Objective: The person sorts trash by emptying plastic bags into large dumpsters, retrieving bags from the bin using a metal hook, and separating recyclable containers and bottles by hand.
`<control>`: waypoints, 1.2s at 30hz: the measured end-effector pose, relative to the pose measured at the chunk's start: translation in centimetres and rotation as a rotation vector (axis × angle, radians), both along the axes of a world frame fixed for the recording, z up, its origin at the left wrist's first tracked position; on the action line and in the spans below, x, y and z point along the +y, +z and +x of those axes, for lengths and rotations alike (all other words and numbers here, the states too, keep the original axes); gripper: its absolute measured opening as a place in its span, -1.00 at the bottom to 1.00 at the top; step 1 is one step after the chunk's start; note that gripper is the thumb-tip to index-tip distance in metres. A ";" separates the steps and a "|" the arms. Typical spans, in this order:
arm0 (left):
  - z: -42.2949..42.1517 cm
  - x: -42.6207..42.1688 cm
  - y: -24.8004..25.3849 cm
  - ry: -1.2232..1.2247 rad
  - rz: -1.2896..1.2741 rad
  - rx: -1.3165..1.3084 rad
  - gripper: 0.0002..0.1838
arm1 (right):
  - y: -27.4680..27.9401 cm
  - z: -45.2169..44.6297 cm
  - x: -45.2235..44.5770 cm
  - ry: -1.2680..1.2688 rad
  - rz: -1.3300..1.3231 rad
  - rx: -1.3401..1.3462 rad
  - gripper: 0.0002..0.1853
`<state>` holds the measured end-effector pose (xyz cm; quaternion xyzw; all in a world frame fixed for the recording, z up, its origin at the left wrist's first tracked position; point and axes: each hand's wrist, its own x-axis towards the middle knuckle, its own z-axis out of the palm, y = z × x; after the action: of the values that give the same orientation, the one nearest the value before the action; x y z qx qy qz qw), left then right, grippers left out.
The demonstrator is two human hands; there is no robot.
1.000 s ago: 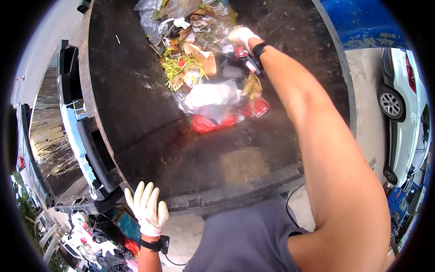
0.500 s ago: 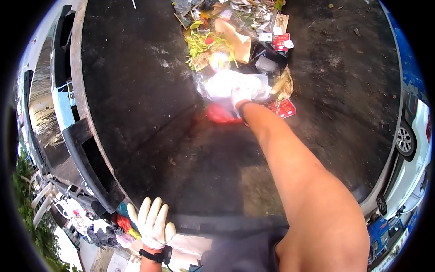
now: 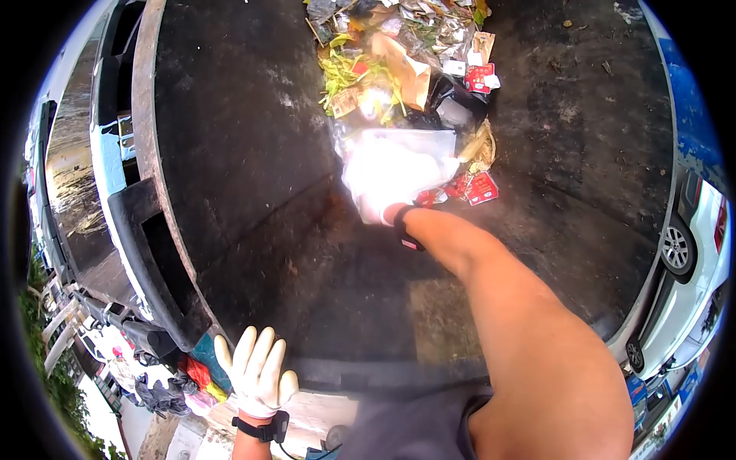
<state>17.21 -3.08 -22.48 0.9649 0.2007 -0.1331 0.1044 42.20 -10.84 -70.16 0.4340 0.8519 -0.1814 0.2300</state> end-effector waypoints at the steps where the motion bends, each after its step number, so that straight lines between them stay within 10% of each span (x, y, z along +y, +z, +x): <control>1: 0.0 0.0 0.0 0.005 -0.004 -0.002 -0.50 | 2.8 0.0 0.2 0.092 -0.018 0.016 -0.79; 5: 0.1 0.0 0.1 0.028 -0.029 -0.030 -0.53 | 6.4 0.7 -0.7 0.231 -0.035 0.090 -0.79; 12: 0.6 0.1 0.4 0.058 -0.054 -0.071 -0.58 | 15.3 5.7 1.9 -1.049 -0.255 0.803 -0.81; 16: 0.9 0.3 0.6 0.075 -0.055 -0.149 -0.60 | 25.4 9.1 6.8 -1.198 -0.375 0.722 -0.80; 20: 0.6 0.1 0.3 0.084 -0.060 -0.226 -0.59 | 27.6 12.6 9.5 -1.230 -0.262 1.269 -0.72; 23: 0.8 -0.1 0.6 0.095 -0.058 -0.271 -0.60 | 24.4 14.7 10.2 -1.479 -0.085 1.652 -0.77; 28: 0.4 0.2 0.4 0.097 -0.071 -0.306 -0.57 | 20.0 15.2 9.8 -1.673 -0.149 1.311 -0.88; 36: 0.2 0.2 0.3 0.117 -0.081 -0.316 -0.58 | 19.5 16.6 11.5 -1.835 -0.261 1.667 -0.79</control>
<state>17.43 -2.89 -22.22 0.9555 0.2322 0.0187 0.1811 58.77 0.70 -50.62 0.5950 0.0966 -0.5778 -0.5502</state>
